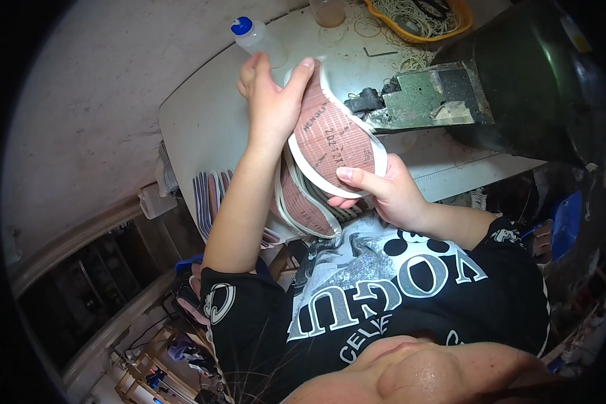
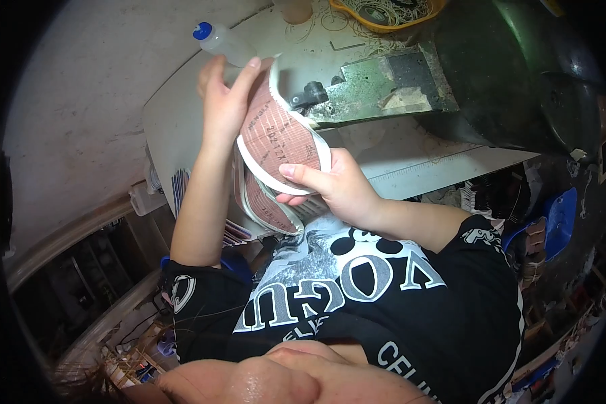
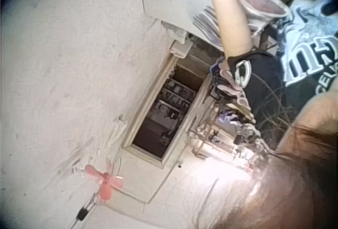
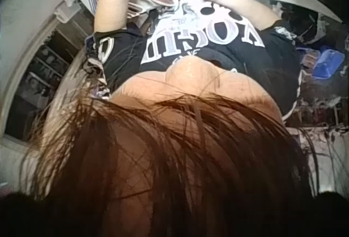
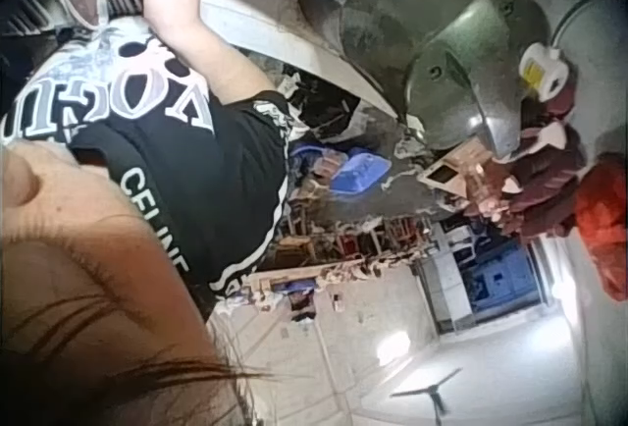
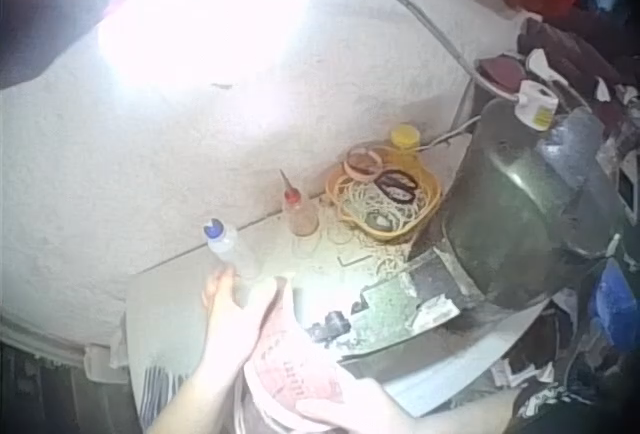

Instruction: Applying glue and assembling shoe sole components.

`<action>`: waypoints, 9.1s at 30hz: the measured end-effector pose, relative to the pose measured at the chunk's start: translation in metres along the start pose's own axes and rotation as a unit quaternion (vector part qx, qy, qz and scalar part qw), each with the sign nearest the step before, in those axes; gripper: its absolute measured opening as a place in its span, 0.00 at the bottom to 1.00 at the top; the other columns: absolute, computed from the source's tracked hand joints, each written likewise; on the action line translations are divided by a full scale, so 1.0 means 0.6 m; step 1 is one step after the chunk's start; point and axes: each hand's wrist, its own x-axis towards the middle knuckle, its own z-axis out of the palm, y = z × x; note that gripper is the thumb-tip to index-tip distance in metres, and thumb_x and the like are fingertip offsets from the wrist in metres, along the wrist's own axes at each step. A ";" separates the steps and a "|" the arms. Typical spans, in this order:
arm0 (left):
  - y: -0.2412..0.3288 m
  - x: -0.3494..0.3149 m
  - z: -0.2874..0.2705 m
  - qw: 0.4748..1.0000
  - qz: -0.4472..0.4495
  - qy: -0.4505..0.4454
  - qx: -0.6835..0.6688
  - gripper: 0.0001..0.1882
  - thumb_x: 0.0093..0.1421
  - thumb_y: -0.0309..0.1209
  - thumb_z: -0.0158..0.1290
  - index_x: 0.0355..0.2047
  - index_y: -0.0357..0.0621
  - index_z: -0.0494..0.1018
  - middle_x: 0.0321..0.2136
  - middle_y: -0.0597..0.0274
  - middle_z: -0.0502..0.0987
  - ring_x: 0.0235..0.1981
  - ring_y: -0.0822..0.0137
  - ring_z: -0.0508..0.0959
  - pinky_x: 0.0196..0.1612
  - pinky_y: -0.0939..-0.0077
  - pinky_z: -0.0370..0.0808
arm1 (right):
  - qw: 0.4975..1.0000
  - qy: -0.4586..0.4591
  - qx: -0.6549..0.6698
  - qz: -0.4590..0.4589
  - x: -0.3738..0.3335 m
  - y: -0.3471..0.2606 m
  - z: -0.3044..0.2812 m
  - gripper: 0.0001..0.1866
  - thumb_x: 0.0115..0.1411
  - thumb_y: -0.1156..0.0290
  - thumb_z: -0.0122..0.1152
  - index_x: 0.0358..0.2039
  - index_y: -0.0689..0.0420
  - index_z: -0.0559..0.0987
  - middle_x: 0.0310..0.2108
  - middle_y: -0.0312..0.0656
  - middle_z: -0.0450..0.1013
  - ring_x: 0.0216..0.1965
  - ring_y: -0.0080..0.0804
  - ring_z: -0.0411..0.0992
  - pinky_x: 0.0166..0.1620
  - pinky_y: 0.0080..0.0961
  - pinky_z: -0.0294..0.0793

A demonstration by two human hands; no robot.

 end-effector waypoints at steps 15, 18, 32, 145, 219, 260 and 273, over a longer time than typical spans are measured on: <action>0.048 0.090 -0.073 0.819 0.079 -0.563 0.069 0.26 0.48 0.45 0.71 0.37 0.39 0.74 0.36 0.60 0.73 0.38 0.69 0.73 0.39 0.74 0.70 | 0.999 0.015 0.038 -0.028 0.022 -0.023 0.023 0.18 0.68 0.65 0.58 0.49 0.68 0.76 0.42 0.48 0.79 0.40 0.31 0.81 0.43 0.22 0.82; 0.046 0.085 -0.079 0.830 0.042 -0.554 0.045 0.25 0.50 0.46 0.70 0.35 0.39 0.73 0.30 0.63 0.73 0.34 0.72 0.73 0.36 0.75 0.71 | 0.999 0.014 0.033 -0.027 0.022 -0.024 0.022 0.20 0.69 0.67 0.55 0.54 0.68 0.72 0.46 0.50 0.77 0.43 0.34 0.80 0.46 0.26 0.83; 0.041 0.016 -0.109 0.885 -0.099 -0.455 0.004 0.22 0.57 0.46 0.65 0.36 0.39 0.73 0.27 0.67 0.75 0.30 0.77 0.74 0.33 0.79 0.73 | 0.997 0.055 0.031 -0.033 0.027 -0.023 0.025 0.20 0.70 0.62 0.53 0.48 0.69 0.77 0.41 0.49 0.80 0.39 0.31 0.81 0.39 0.17 0.82; 0.096 0.034 -0.097 0.834 0.004 -0.534 0.135 0.18 0.64 0.42 0.57 0.31 0.37 0.74 0.16 0.68 0.70 0.19 0.77 0.66 0.23 0.77 0.64 | 0.994 0.058 0.087 0.007 0.014 -0.048 0.023 0.21 0.71 0.61 0.52 0.51 0.68 0.74 0.45 0.51 0.77 0.44 0.37 0.79 0.47 0.30 0.81; -0.054 -0.308 -0.260 0.943 -0.052 -0.035 0.328 0.10 0.53 0.24 0.50 0.17 0.32 0.68 0.28 0.48 0.69 0.33 0.49 0.69 0.40 0.55 0.67 | 0.842 -0.231 -0.484 0.057 0.010 0.023 0.032 0.24 0.67 0.51 0.57 0.41 0.63 0.80 0.34 0.42 0.79 0.37 0.27 0.77 0.40 0.29 0.75; 0.086 -0.131 -0.043 0.889 -0.120 -0.001 -0.441 0.15 0.53 0.29 0.67 0.38 0.34 0.77 0.31 0.61 0.80 0.29 0.72 0.78 0.36 0.75 0.76 | 0.966 -0.175 -0.190 -0.031 -0.036 -0.054 -0.041 0.16 0.66 0.67 0.61 0.49 0.65 0.77 0.40 0.35 0.77 0.41 0.17 0.72 0.43 0.21 0.73; 0.034 -0.080 0.002 0.991 -0.085 -0.029 -0.104 0.17 0.55 0.42 0.64 0.34 0.39 0.82 0.36 0.57 0.73 0.48 0.57 0.64 0.54 0.64 0.64 | 0.985 -0.037 -0.156 -0.059 -0.031 -0.021 -0.067 0.13 0.67 0.66 0.60 0.44 0.63 0.78 0.36 0.33 0.77 0.36 0.16 0.72 0.41 0.18 0.73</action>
